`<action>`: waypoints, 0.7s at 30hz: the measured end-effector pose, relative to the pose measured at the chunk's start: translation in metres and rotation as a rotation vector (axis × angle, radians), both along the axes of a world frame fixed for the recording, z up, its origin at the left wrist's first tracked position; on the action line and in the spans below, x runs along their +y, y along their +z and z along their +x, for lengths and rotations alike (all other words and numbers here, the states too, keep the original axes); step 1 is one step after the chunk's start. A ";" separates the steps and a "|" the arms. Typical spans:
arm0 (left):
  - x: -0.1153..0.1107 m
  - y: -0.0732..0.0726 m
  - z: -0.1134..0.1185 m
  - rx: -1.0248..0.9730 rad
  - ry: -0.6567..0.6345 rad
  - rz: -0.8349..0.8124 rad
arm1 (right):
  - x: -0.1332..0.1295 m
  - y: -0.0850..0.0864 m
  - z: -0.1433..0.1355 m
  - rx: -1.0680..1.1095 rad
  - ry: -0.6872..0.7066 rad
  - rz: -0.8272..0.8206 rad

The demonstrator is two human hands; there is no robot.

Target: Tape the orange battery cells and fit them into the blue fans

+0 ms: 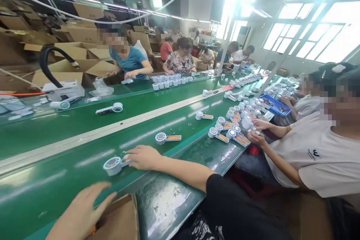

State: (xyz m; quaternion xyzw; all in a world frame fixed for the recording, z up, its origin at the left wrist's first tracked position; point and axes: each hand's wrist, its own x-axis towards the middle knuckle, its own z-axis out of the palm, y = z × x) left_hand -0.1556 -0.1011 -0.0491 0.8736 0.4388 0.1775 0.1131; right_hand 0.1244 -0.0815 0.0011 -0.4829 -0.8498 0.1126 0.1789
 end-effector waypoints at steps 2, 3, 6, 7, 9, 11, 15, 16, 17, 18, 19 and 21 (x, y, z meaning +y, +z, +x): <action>-0.064 -0.007 -0.036 0.037 0.011 -0.065 | -0.045 -0.014 0.010 0.236 -0.034 0.039; -0.096 -0.005 -0.046 0.070 0.012 -0.102 | -0.071 -0.021 0.014 0.327 -0.051 0.006; -0.163 0.019 -0.041 0.199 0.069 -0.264 | -0.134 -0.039 0.028 0.499 -0.070 -0.134; -0.171 0.029 -0.032 0.232 0.115 -0.315 | -0.146 -0.043 0.031 0.540 -0.072 -0.184; -0.171 0.048 -0.019 0.259 0.131 -0.403 | -0.161 -0.048 0.033 0.589 -0.047 -0.274; -0.169 0.064 -0.014 0.285 0.108 -0.461 | -0.171 -0.048 0.030 0.623 -0.023 -0.331; -0.186 0.085 -0.016 0.281 0.100 -0.498 | -0.197 -0.038 0.040 0.692 -0.088 -0.348; -0.192 0.090 -0.020 0.273 0.105 -0.517 | -0.204 -0.037 0.048 0.714 -0.131 -0.351; -0.198 0.096 -0.024 0.269 0.113 -0.539 | -0.210 -0.036 0.057 0.739 -0.180 -0.362; -0.202 0.103 -0.029 0.267 0.123 -0.556 | -0.217 -0.036 0.067 0.769 -0.234 -0.380; -0.206 0.111 -0.032 0.263 0.132 -0.554 | -0.224 -0.036 0.077 0.804 -0.286 -0.405; -0.210 0.128 -0.031 0.231 0.150 -0.461 | -0.238 -0.037 0.094 0.881 -0.352 -0.474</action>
